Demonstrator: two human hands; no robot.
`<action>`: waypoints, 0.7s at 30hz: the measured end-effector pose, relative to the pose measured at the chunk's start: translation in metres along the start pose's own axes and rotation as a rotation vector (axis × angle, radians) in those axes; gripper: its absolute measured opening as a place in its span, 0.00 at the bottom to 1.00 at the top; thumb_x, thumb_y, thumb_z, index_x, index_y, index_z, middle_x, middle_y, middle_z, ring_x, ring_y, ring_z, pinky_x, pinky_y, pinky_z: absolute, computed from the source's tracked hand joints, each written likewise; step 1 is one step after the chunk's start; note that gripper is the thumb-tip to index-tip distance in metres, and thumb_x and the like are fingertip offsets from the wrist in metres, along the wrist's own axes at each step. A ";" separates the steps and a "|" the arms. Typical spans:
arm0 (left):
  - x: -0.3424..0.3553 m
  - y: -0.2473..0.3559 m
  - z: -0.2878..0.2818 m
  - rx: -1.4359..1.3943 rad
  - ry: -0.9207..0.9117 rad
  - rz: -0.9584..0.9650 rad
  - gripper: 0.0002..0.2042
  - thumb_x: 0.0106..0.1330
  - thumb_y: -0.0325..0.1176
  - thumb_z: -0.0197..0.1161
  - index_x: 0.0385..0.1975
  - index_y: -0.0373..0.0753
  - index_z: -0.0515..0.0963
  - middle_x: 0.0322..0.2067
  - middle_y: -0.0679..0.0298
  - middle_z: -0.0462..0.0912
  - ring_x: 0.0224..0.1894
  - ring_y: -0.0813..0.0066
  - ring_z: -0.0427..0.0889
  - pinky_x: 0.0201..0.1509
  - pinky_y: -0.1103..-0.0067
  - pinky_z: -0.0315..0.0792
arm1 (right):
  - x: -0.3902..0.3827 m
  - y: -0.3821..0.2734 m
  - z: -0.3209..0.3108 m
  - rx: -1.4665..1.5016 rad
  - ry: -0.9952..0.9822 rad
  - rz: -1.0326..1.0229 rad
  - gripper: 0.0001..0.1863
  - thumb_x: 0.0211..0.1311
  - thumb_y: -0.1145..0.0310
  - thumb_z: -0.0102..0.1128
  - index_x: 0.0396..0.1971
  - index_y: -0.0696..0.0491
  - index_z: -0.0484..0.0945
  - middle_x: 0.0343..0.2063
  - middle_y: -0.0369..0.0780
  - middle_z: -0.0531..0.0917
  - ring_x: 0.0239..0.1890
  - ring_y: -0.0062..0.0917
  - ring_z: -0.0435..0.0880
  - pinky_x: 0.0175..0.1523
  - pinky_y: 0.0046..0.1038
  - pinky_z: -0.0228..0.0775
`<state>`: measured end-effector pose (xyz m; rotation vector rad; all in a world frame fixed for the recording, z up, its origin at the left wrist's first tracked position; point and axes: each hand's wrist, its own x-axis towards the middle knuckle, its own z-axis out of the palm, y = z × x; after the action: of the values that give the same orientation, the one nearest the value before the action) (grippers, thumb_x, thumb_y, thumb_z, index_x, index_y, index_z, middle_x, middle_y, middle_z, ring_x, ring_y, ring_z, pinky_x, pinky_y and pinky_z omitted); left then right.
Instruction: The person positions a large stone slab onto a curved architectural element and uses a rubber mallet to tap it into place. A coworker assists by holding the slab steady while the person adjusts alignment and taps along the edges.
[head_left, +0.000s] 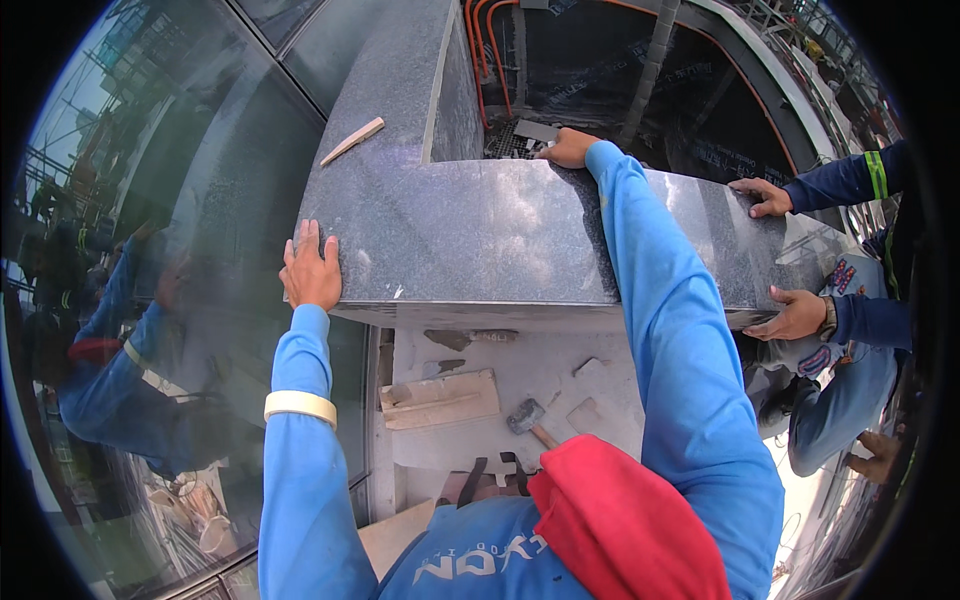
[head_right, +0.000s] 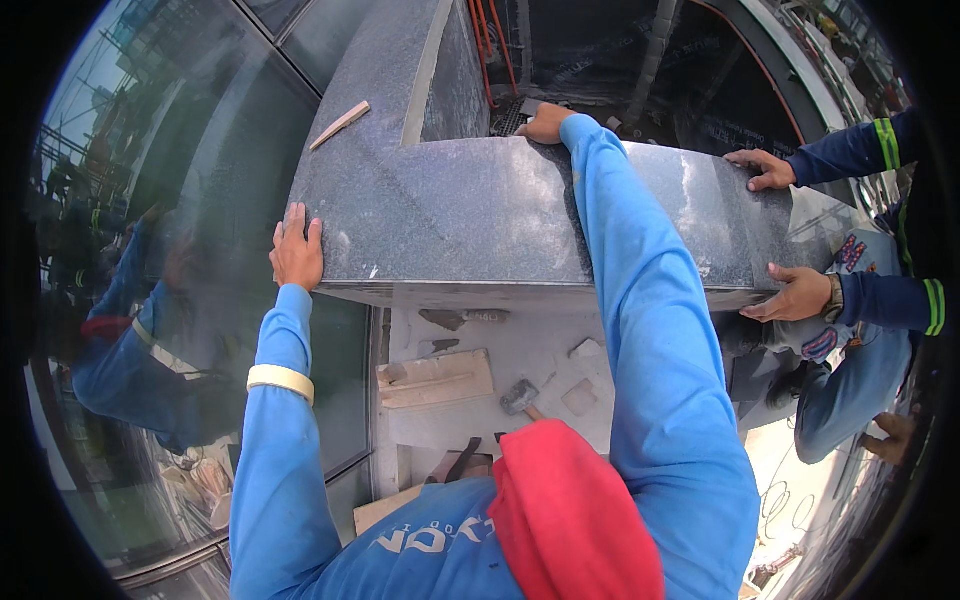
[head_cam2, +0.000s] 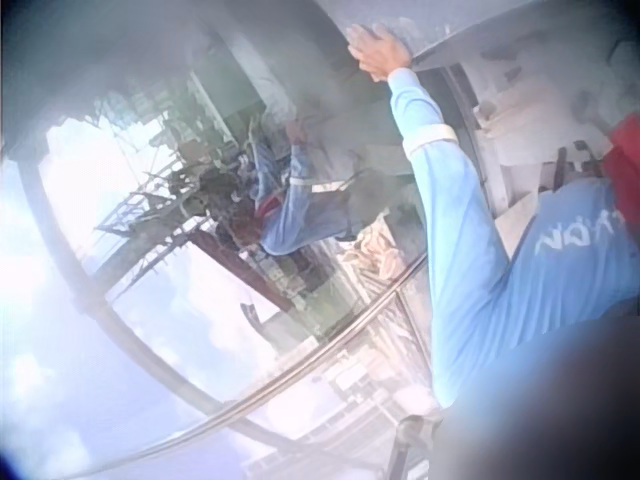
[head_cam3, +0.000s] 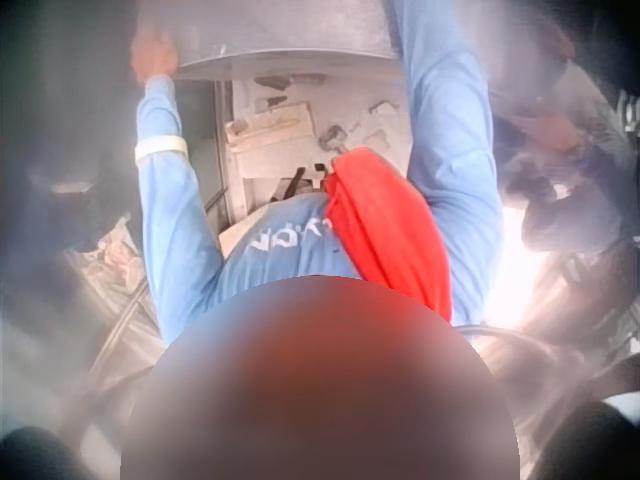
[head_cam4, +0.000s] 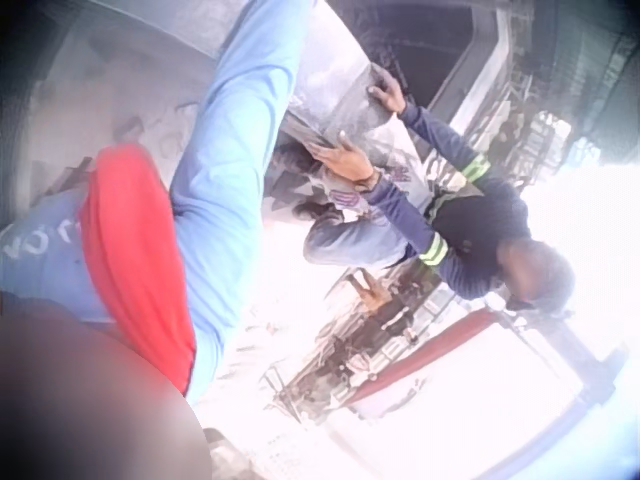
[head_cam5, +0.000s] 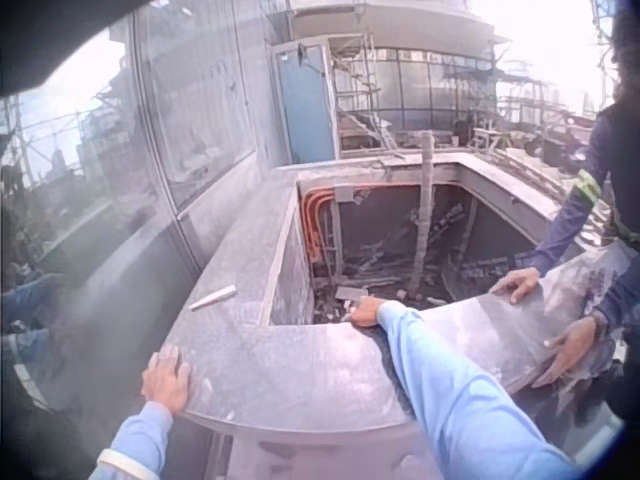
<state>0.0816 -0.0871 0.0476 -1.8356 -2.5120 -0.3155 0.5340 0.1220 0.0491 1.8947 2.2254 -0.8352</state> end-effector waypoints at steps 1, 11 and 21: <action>0.000 0.000 0.000 0.015 0.010 0.009 0.30 0.79 0.54 0.45 0.76 0.49 0.63 0.78 0.69 0.59 0.79 0.49 0.54 0.78 0.52 0.52 | 0.001 0.002 0.001 0.005 0.014 0.012 0.44 0.61 0.39 0.63 0.61 0.66 0.76 0.65 0.57 0.75 0.67 0.49 0.76 0.69 0.38 0.68; 0.002 -0.005 0.001 0.089 -0.060 0.026 0.32 0.80 0.56 0.40 0.79 0.50 0.55 0.80 0.67 0.52 0.80 0.47 0.50 0.78 0.47 0.50 | 0.015 -0.002 0.011 0.022 0.175 0.140 0.35 0.62 0.46 0.61 0.49 0.68 0.83 0.53 0.59 0.84 0.53 0.50 0.85 0.61 0.38 0.73; 0.000 0.000 -0.005 0.121 -0.094 0.026 0.32 0.80 0.57 0.38 0.79 0.50 0.54 0.80 0.67 0.51 0.80 0.47 0.48 0.78 0.48 0.50 | 0.051 0.031 0.009 0.109 0.506 0.298 0.30 0.67 0.51 0.57 0.48 0.67 0.83 0.46 0.59 0.86 0.51 0.50 0.87 0.59 0.39 0.76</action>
<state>0.0814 -0.0879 0.0526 -1.8772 -2.5027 -0.0767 0.5495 0.1647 0.0098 2.6471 2.0727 -0.4750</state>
